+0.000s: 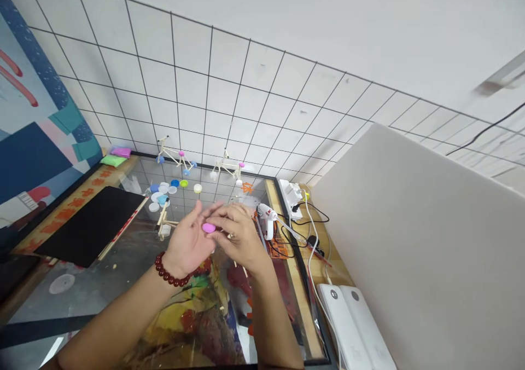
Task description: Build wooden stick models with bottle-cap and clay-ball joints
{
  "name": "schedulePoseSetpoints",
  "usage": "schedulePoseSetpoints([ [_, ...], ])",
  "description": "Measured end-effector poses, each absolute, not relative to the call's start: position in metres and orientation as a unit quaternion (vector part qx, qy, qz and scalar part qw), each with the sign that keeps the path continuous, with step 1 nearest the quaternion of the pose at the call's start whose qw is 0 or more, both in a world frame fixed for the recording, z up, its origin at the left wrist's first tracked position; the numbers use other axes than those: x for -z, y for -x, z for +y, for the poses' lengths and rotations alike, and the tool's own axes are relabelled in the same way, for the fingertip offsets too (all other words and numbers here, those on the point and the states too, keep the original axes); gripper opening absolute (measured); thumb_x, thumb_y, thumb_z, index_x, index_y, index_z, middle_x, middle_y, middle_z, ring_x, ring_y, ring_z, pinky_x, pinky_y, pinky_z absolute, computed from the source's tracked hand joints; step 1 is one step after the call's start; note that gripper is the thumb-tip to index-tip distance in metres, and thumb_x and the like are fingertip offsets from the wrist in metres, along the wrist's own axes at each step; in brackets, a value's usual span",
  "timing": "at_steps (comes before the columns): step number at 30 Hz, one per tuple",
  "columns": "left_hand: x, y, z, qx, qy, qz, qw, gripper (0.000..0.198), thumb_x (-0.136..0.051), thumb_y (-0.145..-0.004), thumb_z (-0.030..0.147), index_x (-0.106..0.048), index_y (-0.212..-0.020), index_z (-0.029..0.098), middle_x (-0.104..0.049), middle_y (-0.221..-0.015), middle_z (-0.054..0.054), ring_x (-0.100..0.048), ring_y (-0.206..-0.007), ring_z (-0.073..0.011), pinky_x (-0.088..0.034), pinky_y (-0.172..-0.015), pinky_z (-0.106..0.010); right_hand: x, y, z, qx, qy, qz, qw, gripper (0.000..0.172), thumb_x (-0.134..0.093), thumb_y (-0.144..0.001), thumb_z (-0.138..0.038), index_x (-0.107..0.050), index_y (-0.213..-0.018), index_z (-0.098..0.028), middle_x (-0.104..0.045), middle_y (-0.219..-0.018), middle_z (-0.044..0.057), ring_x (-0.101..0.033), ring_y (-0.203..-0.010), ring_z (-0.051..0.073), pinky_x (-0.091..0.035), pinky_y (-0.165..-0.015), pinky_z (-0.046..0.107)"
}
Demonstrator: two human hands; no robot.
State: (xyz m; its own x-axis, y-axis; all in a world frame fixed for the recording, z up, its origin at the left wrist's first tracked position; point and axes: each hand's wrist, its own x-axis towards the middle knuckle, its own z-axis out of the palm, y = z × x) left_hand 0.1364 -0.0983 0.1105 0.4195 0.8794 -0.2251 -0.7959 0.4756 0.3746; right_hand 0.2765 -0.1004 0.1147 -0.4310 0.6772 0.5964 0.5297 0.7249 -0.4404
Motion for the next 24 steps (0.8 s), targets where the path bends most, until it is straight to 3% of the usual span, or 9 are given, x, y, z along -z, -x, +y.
schedulePoseSetpoints([
  [3,-0.110,-0.138,-0.104,-0.524,-0.148,0.229,0.807,0.025,-0.066,-0.083,0.038,-0.071,-0.089,0.015,-0.067,-0.087,-0.004,-0.058,-0.071,-0.0081,-0.050,-0.068,-0.020,-0.115,-0.280,-0.100,-0.064,0.386,-0.830,0.398,0.021,-0.062,-0.089,-0.026,-0.067,-0.109,-0.030,-0.069,-0.098,0.003,-0.062,-0.095,0.019,-0.043,-0.094,0.044],
  [6,-0.107,-0.136,-0.108,-0.539,-0.263,0.278,0.751,0.025,-0.076,-0.074,0.037,-0.073,-0.086,0.016,-0.069,-0.083,-0.003,-0.061,-0.077,-0.0123,-0.051,-0.075,-0.026,-0.116,-0.287,-0.100,-0.046,0.404,-0.821,0.401,0.025,-0.060,-0.089,-0.024,-0.066,-0.113,-0.030,-0.067,-0.094,0.003,-0.061,-0.090,0.020,-0.043,-0.091,0.044],
  [10,-0.102,-0.132,-0.106,-0.513,-0.355,0.337,0.705,0.033,-0.081,-0.067,0.036,-0.075,-0.091,0.015,-0.072,-0.085,-0.006,-0.063,-0.077,-0.0155,-0.051,-0.069,-0.027,-0.117,-0.291,-0.100,-0.052,0.402,-0.828,0.387,0.029,-0.060,-0.088,-0.021,-0.066,-0.114,-0.031,-0.063,-0.090,0.003,-0.058,-0.085,0.019,-0.045,-0.083,0.041],
  [18,-0.097,-0.131,-0.101,-0.495,-0.403,0.359,0.681,0.029,-0.082,-0.064,0.039,-0.075,-0.076,0.014,-0.071,-0.070,-0.003,-0.061,-0.065,-0.0125,-0.050,-0.066,-0.026,-0.117,-0.292,-0.101,-0.079,0.382,-0.844,0.368,0.028,-0.058,-0.088,-0.019,-0.066,-0.111,-0.030,-0.063,-0.102,0.004,-0.058,-0.097,0.020,-0.043,-0.091,0.043],
  [24,-0.092,-0.128,-0.099,-0.461,-0.441,0.363,0.679,0.032,-0.078,-0.068,0.043,-0.076,-0.081,0.014,-0.071,-0.073,-0.004,-0.061,-0.067,-0.0136,-0.050,-0.066,-0.027,-0.114,-0.295,-0.100,-0.084,0.378,-0.854,0.349,0.028,-0.058,-0.087,-0.016,-0.065,-0.112,-0.028,-0.063,-0.108,0.004,-0.058,-0.101,0.020,-0.040,-0.097,0.045],
])
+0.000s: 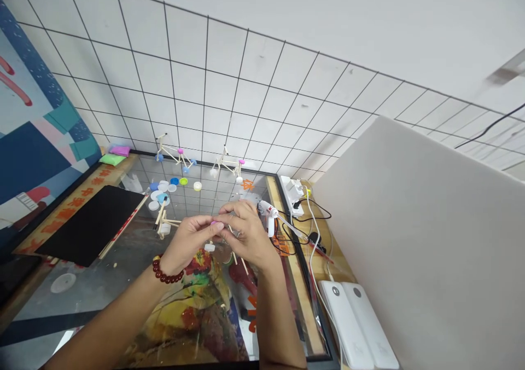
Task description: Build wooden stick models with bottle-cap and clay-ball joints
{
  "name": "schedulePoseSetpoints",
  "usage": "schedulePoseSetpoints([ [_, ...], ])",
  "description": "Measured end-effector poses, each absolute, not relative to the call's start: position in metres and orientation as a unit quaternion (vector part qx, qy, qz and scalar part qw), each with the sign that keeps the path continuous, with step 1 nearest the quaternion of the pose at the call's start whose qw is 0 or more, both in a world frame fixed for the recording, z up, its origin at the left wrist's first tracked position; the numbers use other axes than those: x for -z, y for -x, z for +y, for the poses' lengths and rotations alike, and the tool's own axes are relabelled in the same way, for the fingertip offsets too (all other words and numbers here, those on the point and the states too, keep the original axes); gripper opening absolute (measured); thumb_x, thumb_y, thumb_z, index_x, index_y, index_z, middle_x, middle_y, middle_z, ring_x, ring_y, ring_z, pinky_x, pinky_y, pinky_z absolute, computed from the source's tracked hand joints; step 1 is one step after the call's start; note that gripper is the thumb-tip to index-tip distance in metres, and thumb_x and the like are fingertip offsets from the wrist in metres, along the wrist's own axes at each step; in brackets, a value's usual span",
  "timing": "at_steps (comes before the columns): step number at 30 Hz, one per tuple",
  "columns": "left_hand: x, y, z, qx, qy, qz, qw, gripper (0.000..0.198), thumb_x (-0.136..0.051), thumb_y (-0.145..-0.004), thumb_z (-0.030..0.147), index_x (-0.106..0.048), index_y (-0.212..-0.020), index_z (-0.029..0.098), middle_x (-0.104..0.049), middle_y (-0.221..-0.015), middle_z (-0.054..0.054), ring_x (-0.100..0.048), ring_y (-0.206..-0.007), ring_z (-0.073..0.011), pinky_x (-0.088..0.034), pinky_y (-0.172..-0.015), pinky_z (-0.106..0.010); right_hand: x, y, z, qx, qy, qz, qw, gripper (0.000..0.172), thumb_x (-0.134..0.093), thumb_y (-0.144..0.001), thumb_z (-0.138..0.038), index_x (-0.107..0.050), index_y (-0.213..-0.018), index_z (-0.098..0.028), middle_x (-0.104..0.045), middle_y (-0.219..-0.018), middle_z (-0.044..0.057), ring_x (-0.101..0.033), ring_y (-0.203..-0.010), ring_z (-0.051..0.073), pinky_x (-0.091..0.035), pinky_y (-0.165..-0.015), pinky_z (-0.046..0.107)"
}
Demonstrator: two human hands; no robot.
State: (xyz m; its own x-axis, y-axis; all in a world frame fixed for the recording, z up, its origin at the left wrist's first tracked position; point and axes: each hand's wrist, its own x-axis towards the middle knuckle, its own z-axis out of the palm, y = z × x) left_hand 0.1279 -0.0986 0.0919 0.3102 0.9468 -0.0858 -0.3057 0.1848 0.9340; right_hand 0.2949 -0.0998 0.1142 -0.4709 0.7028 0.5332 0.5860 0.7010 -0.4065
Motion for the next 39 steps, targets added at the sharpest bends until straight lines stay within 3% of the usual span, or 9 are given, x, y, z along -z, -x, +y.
schedulePoseSetpoints([
  [8,-0.088,-0.127,-0.095,-0.442,-0.445,0.375,0.682,0.035,-0.077,-0.069,0.046,-0.075,-0.083,0.014,-0.072,-0.076,-0.004,-0.062,-0.070,-0.0134,-0.052,-0.068,-0.026,-0.112,-0.295,-0.097,-0.086,0.371,-0.855,0.353,0.025,-0.058,-0.088,-0.018,-0.064,-0.111,-0.027,-0.065,-0.104,0.004,-0.060,-0.097,0.018,-0.038,-0.100,0.044],
  [12,-0.088,-0.129,-0.094,-0.445,-0.454,0.384,0.670,0.034,-0.078,-0.068,0.046,-0.073,-0.073,0.012,-0.070,-0.069,-0.003,-0.060,-0.065,-0.0116,-0.051,-0.065,-0.024,-0.112,-0.295,-0.096,-0.082,0.375,-0.853,0.352,0.023,-0.060,-0.088,-0.019,-0.066,-0.108,-0.027,-0.066,-0.103,0.003,-0.060,-0.097,0.018,-0.038,-0.101,0.044],
  [18,-0.090,-0.119,-0.088,-0.489,-0.407,0.376,0.673,0.045,-0.073,-0.075,0.047,-0.069,-0.107,0.017,-0.074,-0.097,-0.007,-0.068,-0.078,-0.0165,-0.058,-0.073,-0.031,-0.108,-0.299,-0.091,-0.141,0.385,-0.825,0.388,0.026,-0.061,-0.089,-0.022,-0.065,-0.113,-0.029,-0.066,-0.103,0.004,-0.060,-0.095,0.018,-0.047,-0.085,0.036],
  [23,-0.088,-0.112,-0.086,-0.543,-0.448,0.396,0.589,0.033,-0.069,-0.080,0.040,-0.070,-0.104,0.017,-0.074,-0.098,-0.007,-0.069,-0.079,-0.0155,-0.058,-0.078,-0.031,-0.099,-0.305,-0.086,-0.184,0.409,-0.794,0.411,0.029,-0.066,-0.087,-0.024,-0.065,-0.115,-0.028,-0.069,-0.102,0.005,-0.063,-0.094,0.018,-0.049,-0.085,0.035],
  [28,-0.087,-0.105,-0.085,-0.521,-0.572,0.424,0.471,0.023,-0.067,-0.082,0.034,-0.072,-0.099,0.020,-0.075,-0.098,-0.006,-0.070,-0.089,-0.0175,-0.057,-0.083,-0.030,-0.085,-0.308,-0.075,-0.225,0.425,-0.743,0.466,0.016,-0.074,-0.079,-0.029,-0.071,-0.094,-0.026,-0.071,-0.087,0.002,-0.065,-0.084,0.018,-0.050,-0.079,0.033],
  [31,-0.090,-0.099,-0.082,-0.529,-0.624,0.435,0.376,0.017,-0.065,-0.084,0.028,-0.073,-0.096,0.019,-0.073,-0.098,-0.006,-0.069,-0.091,-0.0173,-0.057,-0.082,-0.028,-0.080,-0.310,-0.070,-0.230,0.440,-0.717,0.490,0.018,-0.078,-0.074,-0.033,-0.072,-0.089,-0.024,-0.071,-0.084,0.001,-0.065,-0.081,0.018,-0.051,-0.078,0.033],
  [39,-0.072,-0.086,-0.121,-0.452,-0.782,0.378,0.204,0.023,-0.057,-0.087,0.010,-0.069,-0.103,0.021,-0.072,-0.102,-0.006,-0.067,-0.096,-0.0164,-0.055,-0.087,-0.031,-0.068,-0.313,-0.068,-0.279,0.463,-0.693,0.477,0.022,-0.080,-0.072,-0.034,-0.072,-0.089,-0.023,-0.073,-0.085,0.001,-0.066,-0.082,0.019,-0.051,-0.081,0.033],
])
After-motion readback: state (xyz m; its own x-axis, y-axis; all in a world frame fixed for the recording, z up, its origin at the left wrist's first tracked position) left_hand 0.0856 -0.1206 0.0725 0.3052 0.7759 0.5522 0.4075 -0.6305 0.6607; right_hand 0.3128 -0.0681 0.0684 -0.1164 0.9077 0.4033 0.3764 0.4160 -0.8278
